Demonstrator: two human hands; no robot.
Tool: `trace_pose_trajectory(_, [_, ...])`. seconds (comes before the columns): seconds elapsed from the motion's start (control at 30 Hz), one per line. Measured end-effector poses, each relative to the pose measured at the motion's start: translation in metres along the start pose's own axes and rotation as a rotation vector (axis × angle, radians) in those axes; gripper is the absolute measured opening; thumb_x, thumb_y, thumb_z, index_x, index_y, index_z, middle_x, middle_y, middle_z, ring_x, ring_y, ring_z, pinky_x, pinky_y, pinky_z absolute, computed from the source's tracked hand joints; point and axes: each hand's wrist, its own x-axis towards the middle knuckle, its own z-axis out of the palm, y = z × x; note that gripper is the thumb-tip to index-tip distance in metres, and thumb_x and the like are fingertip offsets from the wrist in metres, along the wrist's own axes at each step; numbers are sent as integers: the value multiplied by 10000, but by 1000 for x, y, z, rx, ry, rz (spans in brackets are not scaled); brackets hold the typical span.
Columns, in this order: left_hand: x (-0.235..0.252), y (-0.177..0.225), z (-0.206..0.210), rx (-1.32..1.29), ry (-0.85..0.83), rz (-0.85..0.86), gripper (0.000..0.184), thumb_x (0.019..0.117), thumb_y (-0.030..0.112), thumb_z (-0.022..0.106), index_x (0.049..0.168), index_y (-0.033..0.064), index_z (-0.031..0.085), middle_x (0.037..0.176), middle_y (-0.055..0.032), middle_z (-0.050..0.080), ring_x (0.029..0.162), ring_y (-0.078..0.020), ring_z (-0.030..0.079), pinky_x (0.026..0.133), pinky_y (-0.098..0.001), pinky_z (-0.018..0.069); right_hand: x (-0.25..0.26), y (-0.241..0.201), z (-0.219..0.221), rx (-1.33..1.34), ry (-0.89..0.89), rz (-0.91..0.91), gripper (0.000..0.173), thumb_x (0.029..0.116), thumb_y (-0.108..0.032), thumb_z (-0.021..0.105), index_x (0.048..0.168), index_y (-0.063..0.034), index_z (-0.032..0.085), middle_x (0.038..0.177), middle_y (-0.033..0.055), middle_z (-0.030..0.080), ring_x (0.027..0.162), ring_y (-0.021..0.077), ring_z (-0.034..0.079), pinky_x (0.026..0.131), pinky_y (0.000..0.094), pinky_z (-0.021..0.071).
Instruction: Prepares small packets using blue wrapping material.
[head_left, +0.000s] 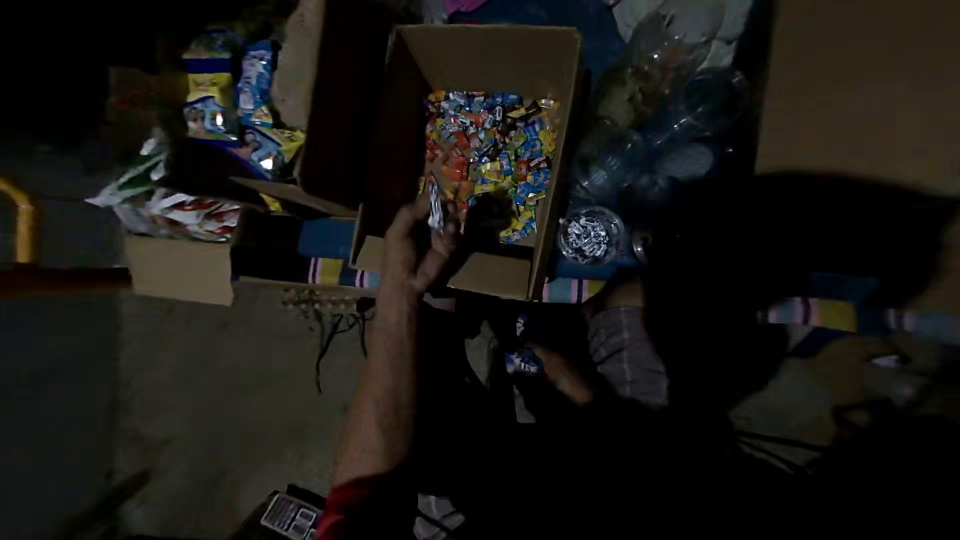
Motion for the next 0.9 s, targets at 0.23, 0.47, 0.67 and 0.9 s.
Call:
trace_pose_trajectory(0.23, [-153, -71, -16, -298, -24, -135, 201, 918, 186, 714, 1064, 48, 709, 1051, -165, 713, 850, -215, 722, 708, -306, 616, -28, -17, -4, 172, 207, 40, 475, 1010, -468, 602, 1322, -116, 662, 1212, 121, 699, 1113, 231, 675, 998, 486, 537])
trace_pose_trajectory(0.47, [-178, -119, 4, 265, 328, -172, 268, 1042, 120, 536, 1235, -46, 617, 993, -155, 695, 826, -227, 695, 718, -370, 614, -63, -28, 6, 207, 357, -212, 379, 1022, -332, 521, 1308, -127, 660, 1281, 73, 665, 1183, 144, 627, 1023, 381, 522])
trace_pose_trajectory(0.67, [-183, -165, 34, 312, 228, -130, 242, 1051, 129, 548, 1199, -28, 659, 1000, -116, 711, 869, -173, 687, 793, -361, 593, -57, -32, 23, -68, 384, -94, 592, 952, -230, 689, 1495, -120, 483, 1327, 163, 642, 1185, 305, 648, 1020, 505, 530])
trace_pose_trajectory(0.9, [-186, -176, 33, 194, 280, -377, 328, 1097, 267, 460, 1203, 5, 626, 975, -113, 694, 774, -178, 680, 658, -320, 589, -50, -11, 31, -169, 489, -74, 412, 1024, -300, 583, 1301, -3, 654, 1238, 211, 684, 1172, 337, 657, 1054, 515, 497])
